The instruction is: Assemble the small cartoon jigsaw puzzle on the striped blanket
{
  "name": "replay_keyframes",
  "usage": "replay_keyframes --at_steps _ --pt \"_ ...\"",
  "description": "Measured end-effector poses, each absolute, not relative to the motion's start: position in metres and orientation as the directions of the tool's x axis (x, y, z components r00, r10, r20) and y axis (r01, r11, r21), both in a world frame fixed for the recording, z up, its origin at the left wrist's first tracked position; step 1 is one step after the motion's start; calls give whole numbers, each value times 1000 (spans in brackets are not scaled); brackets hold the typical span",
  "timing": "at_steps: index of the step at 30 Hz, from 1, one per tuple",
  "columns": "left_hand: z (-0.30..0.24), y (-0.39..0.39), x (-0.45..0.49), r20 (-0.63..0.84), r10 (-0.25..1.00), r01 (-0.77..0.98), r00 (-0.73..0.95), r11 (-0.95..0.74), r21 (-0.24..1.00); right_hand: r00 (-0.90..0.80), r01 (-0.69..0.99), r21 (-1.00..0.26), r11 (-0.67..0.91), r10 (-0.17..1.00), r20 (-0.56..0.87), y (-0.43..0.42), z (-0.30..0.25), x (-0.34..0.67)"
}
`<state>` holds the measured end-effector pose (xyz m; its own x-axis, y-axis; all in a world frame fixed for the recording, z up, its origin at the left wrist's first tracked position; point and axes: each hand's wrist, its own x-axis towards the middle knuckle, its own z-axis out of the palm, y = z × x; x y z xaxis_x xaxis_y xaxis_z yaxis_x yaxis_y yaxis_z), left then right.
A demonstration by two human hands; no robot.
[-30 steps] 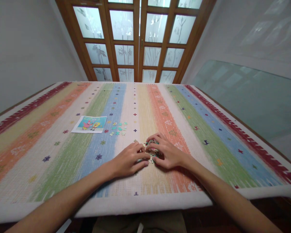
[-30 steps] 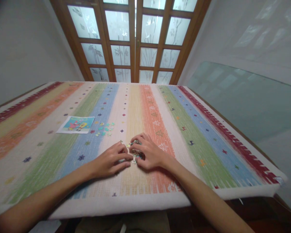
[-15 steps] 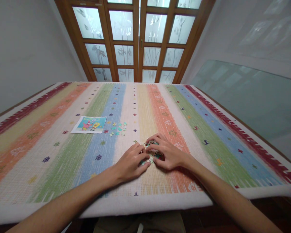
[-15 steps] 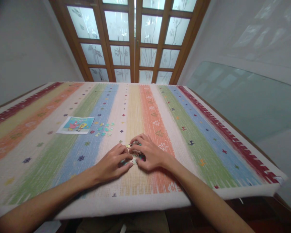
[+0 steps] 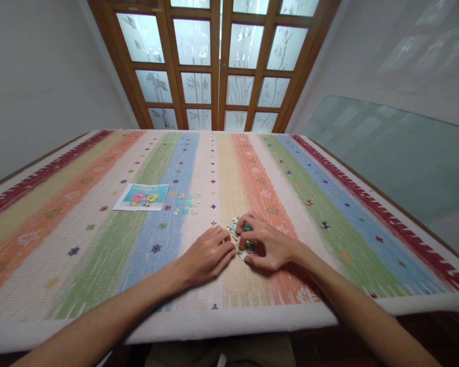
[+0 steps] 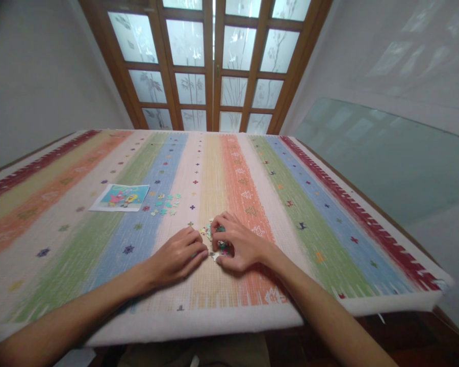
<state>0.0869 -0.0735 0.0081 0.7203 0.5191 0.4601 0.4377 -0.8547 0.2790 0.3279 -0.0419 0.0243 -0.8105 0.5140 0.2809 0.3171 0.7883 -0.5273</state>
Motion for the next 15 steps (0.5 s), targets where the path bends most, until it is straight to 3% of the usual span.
replay_keyframes --at_steps 7,11,15 --pt "17 -55 72 484 624 504 613 -781 369 -833 305 -528 792 491 256 -42 21 327" --pt "28 -25 40 491 759 683 427 -627 375 -840 285 -554 782 482 248 -43 21 325" --pt "45 2 -5 228 863 764 452 -506 401 -836 282 -563 777 487 252 -44 23 324"
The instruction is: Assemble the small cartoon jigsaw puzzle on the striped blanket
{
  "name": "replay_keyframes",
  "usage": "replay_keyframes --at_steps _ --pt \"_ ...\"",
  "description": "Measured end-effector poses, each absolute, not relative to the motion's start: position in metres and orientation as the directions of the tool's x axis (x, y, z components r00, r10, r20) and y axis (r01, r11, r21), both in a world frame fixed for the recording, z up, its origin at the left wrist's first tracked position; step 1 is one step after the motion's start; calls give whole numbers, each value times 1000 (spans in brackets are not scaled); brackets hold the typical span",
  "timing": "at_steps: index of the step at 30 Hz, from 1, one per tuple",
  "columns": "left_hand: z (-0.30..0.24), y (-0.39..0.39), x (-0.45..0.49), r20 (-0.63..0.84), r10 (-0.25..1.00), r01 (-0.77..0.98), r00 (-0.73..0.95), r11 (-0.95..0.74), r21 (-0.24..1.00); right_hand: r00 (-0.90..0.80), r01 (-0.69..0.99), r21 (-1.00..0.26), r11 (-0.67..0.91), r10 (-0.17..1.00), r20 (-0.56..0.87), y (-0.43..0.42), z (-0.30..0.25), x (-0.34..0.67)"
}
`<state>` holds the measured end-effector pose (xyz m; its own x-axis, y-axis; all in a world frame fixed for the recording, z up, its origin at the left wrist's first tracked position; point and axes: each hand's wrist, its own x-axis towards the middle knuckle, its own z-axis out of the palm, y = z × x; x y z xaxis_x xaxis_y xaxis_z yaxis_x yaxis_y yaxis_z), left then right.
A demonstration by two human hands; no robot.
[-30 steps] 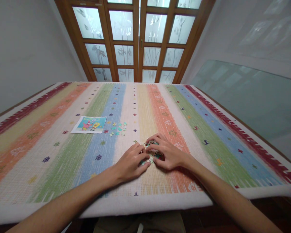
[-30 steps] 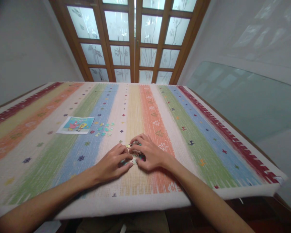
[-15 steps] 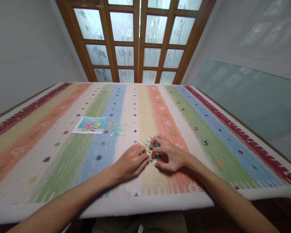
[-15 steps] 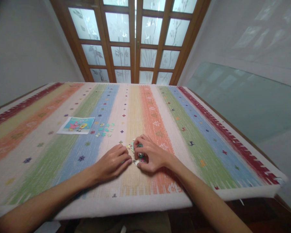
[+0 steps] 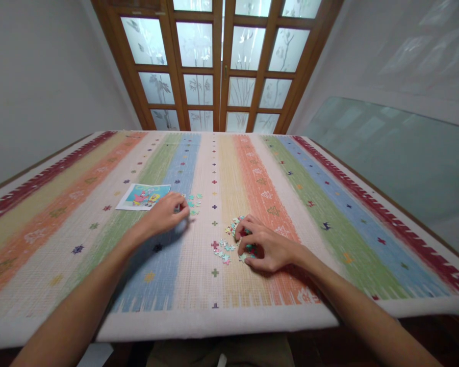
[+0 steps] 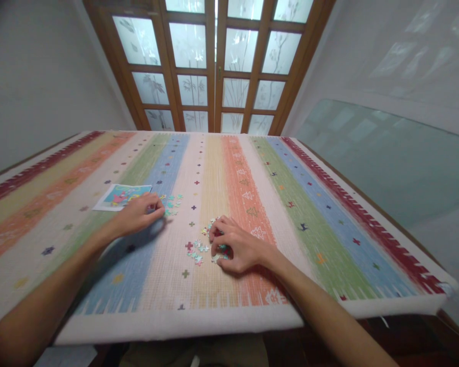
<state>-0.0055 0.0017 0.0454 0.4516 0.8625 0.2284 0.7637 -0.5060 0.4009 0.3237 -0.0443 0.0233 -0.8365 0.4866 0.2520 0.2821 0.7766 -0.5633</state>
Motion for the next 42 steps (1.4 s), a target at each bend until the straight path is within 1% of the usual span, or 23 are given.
replay_keyframes --at_steps 1,4,7,19,22,24,26,29,31,33,35,38,40,42 --pt "49 6 -16 140 861 764 489 -500 408 -835 287 -563 775 490 249 -45 24 324" --pt "53 12 -37 -7 856 782 518 -470 409 -831 300 -556 775 499 247 -45 24 323" --pt "48 14 -44 -62 860 813 506 -452 366 -830 303 -554 775 501 246 -46 22 322" --pt "39 15 -46 49 872 818 487 -475 324 -819 275 -608 745 513 258 -48 19 320" --pt "41 14 -41 103 873 822 477 -484 300 -806 241 -647 723 521 282 -48 19 319" --pt "44 10 -32 166 859 805 484 -511 301 -774 221 -673 705 547 319 -48 19 317" --pt "48 1 -16 239 824 748 513 -566 347 -719 231 -700 676 603 345 -49 19 315" --pt "50 -20 15 277 724 563 632 -675 477 -628 242 -757 607 692 355 -50 17 312" --pt "48 -35 35 275 649 441 710 -713 545 -584 223 -789 573 726 363 -50 15 311" --pt "42 -48 52 296 600 362 744 -733 576 -562 200 -805 558 739 373 -50 13 310" --pt "37 -56 62 326 576 319 750 -746 585 -555 181 -815 550 741 377 -50 11 309" --pt "31 -57 66 327 578 306 748 -737 602 -561 189 -809 556 738 376 -50 10 308" --pt "31 -52 61 294 593 329 749 -720 612 -556 239 -774 586 736 386 -49 11 308" --pt "33 -44 51 263 621 375 738 -702 605 -540 319 -705 633 733 413 -48 11 307"
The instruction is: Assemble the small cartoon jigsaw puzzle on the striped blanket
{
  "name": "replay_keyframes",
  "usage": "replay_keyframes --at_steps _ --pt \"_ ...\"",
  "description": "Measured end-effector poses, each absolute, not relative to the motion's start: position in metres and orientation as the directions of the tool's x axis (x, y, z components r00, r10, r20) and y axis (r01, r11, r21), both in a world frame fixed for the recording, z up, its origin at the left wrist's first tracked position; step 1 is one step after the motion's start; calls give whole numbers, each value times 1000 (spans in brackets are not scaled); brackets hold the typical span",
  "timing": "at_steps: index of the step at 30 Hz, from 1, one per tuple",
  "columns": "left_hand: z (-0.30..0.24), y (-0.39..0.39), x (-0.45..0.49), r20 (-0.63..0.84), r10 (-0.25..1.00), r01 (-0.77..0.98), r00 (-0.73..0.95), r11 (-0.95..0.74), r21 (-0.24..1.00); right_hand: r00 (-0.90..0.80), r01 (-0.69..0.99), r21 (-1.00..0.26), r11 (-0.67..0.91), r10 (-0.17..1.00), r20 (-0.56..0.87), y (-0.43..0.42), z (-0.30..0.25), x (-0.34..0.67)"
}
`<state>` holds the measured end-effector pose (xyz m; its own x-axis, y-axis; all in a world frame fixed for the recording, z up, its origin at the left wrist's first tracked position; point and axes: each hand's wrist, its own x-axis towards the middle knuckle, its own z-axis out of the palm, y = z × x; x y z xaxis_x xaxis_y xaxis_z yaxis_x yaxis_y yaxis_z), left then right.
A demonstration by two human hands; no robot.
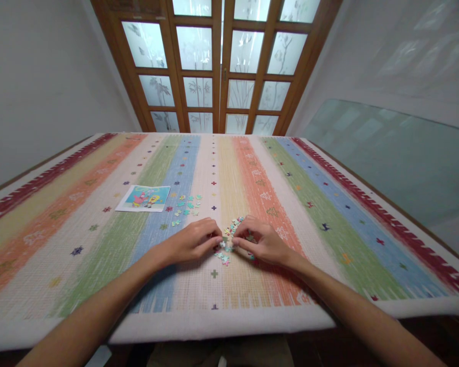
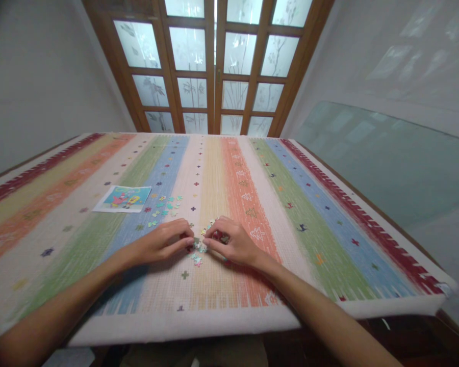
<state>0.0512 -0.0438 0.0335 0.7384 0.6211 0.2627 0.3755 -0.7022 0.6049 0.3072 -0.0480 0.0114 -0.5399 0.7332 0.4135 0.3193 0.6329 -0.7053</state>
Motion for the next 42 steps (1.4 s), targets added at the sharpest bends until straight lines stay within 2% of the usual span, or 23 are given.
replay_keyframes --at_steps 5,10,18,23,30,35,42 --pt "44 -18 18 177 725 546 666 -635 547 -453 569 -469 675 734 506 -41 3 307" --pt "47 -2 -8 128 762 630 635 -606 485 -420 676 -371 637 747 516 -34 -10 305" --pt "42 6 -19 127 770 658 625 -607 445 -411 656 -450 606 787 460 -29 -9 305" --pt "39 10 -22 145 773 654 617 -607 452 -421 648 -465 603 793 441 -29 -8 306" --pt "38 13 -27 144 773 679 618 -618 396 -372 669 -505 545 834 407 -28 -8 306" --pt "37 14 -30 188 758 661 624 -641 389 -380 632 -570 526 851 363 -28 -3 306" --pt "29 7 -13 313 692 587 650 -719 372 -388 645 -570 509 861 329 -22 3 313"
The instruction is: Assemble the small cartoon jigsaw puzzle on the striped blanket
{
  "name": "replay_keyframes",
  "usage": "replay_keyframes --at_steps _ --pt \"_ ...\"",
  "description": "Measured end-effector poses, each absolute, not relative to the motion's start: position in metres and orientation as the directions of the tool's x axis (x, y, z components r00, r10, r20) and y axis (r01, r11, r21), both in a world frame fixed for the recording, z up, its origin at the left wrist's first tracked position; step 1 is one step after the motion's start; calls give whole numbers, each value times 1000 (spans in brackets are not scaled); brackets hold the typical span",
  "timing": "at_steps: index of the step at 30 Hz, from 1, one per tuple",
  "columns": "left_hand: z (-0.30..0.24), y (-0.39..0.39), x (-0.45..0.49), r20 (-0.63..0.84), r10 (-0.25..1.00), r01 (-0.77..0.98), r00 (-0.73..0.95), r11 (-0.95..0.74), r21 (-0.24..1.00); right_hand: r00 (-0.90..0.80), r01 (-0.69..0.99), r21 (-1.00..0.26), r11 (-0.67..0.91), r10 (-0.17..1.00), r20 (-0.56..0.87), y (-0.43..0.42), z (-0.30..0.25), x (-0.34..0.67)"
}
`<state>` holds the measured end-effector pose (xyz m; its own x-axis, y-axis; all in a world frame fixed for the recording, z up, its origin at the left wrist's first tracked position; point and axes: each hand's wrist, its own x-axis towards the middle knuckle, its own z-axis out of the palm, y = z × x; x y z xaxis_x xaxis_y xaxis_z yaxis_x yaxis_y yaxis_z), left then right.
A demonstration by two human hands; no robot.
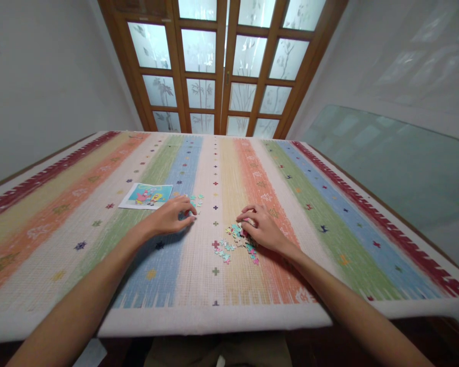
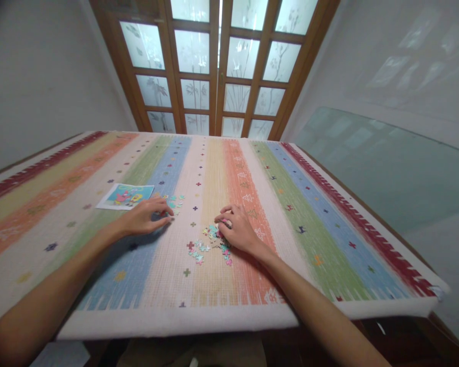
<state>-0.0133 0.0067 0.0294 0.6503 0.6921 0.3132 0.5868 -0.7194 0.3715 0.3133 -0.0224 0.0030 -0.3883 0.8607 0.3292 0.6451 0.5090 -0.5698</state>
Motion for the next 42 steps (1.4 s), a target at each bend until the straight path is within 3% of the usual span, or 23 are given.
replay_keyframes --at_steps 5,9,19,23,29,42 --pt "20 -16 26 376 620 486 689 -780 395 -431 650 -535 540 842 325 -19 2 320" --pt "14 -34 53 333 560 432 759 -815 385 -433 645 -540 541 841 326 -19 1 324" --pt "9 -41 64 292 561 423 775 -803 420 -459 501 -714 489 850 260 -13 5 332" --pt "9 -40 69 270 572 443 774 -795 415 -452 470 -795 384 878 156 -14 8 333" --pt "7 -39 66 296 582 502 758 -809 305 -440 373 -905 205 898 22 -19 9 333" --pt "11 -13 18 420 623 576 660 -778 250 -383 468 -831 301 916 117 -18 10 334"
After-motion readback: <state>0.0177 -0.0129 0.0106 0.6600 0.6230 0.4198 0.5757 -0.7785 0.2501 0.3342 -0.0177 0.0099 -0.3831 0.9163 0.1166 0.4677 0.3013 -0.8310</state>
